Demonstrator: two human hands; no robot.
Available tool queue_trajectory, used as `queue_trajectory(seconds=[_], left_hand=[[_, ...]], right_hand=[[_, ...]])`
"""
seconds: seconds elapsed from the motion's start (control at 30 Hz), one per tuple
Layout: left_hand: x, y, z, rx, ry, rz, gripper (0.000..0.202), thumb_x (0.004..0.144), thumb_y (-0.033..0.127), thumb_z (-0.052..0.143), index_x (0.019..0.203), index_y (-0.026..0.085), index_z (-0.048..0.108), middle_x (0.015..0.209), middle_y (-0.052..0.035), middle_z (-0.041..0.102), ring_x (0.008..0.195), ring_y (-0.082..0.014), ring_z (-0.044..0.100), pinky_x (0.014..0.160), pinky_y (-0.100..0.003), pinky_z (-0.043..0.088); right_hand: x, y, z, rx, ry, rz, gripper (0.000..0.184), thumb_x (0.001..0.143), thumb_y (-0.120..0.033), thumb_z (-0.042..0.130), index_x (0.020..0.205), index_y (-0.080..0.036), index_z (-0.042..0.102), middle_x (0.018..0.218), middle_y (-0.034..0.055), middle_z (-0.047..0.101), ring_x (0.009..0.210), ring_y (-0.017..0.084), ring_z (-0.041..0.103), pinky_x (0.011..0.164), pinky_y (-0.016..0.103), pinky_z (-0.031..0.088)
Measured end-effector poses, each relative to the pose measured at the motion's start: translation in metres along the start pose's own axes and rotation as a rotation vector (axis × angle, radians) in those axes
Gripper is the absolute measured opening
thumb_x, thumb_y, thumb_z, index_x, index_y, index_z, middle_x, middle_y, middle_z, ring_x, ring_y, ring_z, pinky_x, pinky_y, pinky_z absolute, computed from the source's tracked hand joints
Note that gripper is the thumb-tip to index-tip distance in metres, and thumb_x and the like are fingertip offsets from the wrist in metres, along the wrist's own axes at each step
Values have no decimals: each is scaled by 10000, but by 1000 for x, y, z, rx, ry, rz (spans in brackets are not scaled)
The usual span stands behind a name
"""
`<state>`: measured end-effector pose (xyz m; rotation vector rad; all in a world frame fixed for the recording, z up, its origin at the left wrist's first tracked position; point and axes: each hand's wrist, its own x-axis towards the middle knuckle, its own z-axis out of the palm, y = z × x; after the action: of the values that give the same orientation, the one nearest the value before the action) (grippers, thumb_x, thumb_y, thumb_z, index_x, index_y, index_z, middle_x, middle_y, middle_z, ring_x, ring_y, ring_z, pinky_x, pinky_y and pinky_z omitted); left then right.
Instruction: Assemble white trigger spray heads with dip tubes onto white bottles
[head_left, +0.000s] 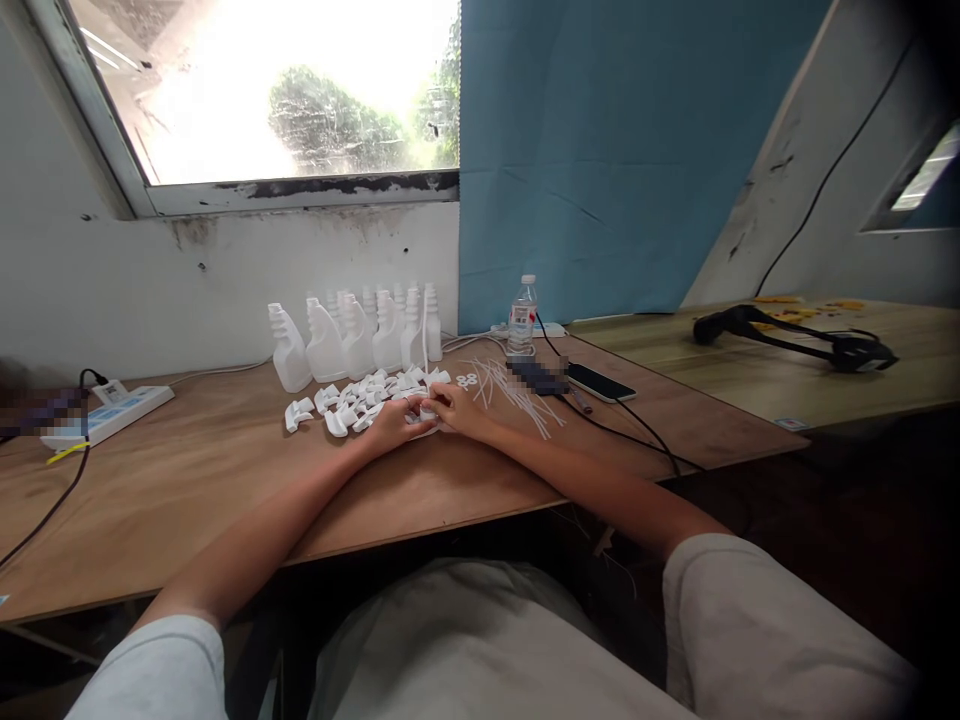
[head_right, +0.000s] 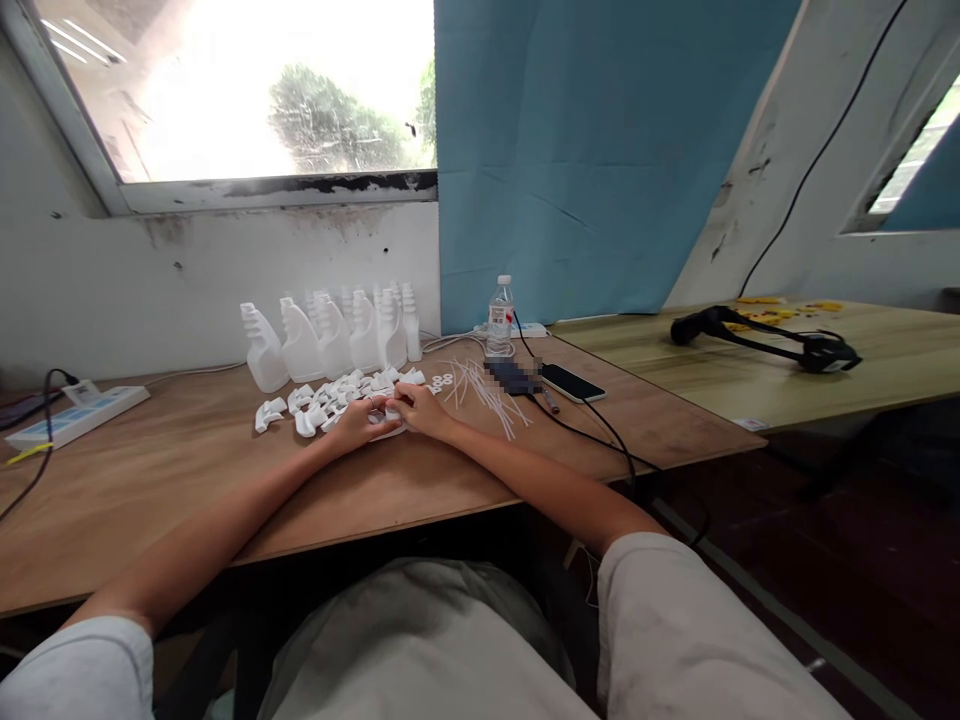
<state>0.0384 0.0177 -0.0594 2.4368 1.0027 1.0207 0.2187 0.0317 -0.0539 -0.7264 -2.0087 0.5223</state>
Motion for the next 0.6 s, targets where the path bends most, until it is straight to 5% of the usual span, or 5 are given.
queue_trajectory(seconds=[0.1, 0.2, 0.43, 0.6], left_hand=[[5, 1, -10, 40, 0, 30, 300, 777, 425, 656, 984, 208, 673, 918, -24, 712, 850, -186, 653, 807, -284, 506], [13, -11, -39, 102, 142, -16, 296, 845, 430, 566, 1024, 214, 663, 993, -40, 701, 945, -192, 642, 899, -298, 483], [-15, -98, -130, 336, 671, -373, 267, 839, 320, 483, 944, 136, 644, 1193, -167, 537, 1236, -310, 434, 1121, -482, 251], [-46, -145, -154, 382, 710, -576, 264, 793, 298, 528, 947, 139, 673, 1222, -200, 499, 1259, -357, 399, 1094, -572, 250]], right_hand=[[-4, -6, 0, -1, 27, -15, 256, 848, -350, 512, 658, -199, 430, 613, -35, 415, 598, 122, 381, 588, 264, 316], [-5, -12, 0, -15, 19, -44, 265, 862, -373, 529, 676, -197, 462, 657, -20, 445, 635, 133, 407, 631, 276, 348], [-5, -14, -4, -39, -64, -88, 307, 924, -407, 457, 721, -187, 527, 741, 6, 463, 686, 143, 446, 698, 281, 383], [-6, -11, -3, -73, -89, -128, 245, 853, -405, 595, 761, -187, 532, 776, 3, 494, 714, 144, 449, 712, 272, 375]])
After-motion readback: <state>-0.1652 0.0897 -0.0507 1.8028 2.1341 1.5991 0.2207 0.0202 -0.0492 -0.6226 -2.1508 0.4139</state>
